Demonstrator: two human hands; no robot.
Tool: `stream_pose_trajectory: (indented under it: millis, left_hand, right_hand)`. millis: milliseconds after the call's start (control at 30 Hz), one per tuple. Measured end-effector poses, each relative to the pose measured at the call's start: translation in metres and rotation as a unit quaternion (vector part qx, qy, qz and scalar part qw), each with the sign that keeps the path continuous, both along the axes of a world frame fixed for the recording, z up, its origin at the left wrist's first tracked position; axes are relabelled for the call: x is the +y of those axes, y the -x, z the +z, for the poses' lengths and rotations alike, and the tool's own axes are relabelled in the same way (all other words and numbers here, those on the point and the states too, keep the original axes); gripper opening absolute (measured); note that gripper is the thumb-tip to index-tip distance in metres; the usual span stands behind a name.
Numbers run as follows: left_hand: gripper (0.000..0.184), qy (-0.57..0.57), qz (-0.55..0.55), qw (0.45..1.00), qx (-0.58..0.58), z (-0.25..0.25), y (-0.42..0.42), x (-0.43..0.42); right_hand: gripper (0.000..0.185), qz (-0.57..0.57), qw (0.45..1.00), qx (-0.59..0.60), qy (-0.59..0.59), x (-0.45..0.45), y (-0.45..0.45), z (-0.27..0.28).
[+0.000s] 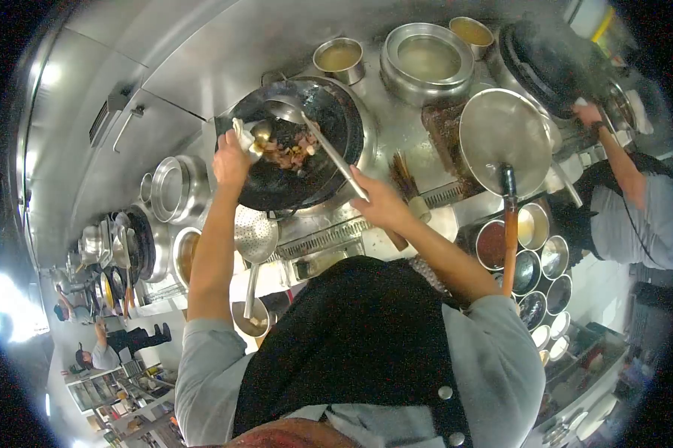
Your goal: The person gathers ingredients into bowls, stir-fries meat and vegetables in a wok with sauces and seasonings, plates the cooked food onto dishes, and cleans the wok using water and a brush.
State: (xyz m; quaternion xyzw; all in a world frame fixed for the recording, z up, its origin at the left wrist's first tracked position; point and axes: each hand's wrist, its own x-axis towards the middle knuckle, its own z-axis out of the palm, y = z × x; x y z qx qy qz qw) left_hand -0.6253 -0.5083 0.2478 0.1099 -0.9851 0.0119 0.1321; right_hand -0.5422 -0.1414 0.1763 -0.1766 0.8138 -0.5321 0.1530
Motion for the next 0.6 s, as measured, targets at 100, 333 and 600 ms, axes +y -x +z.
stream_pose_trajectory:
  millis: [100, 333, 600]
  left_hand:
    - [0.048, -0.009, 0.017, 0.999, 0.032, 0.002, -0.003, -0.025]
    - [0.046, -0.077, 0.07, 0.986, 0.13, -0.015, -0.046, -0.057]
    - [0.048, -0.256, 0.163, 0.936, 0.181, -0.04, -0.084, -0.102]
  right_hand:
    - [0.077, 0.011, 0.996, 0.089, -0.031, 0.021, -0.009, 0.007]
    - [0.08, 0.155, 0.979, 0.002, -0.132, 0.005, 0.016, -0.041]
    - [0.082, -0.035, 0.987, 0.024, -0.153, -0.043, 0.004, -0.01]
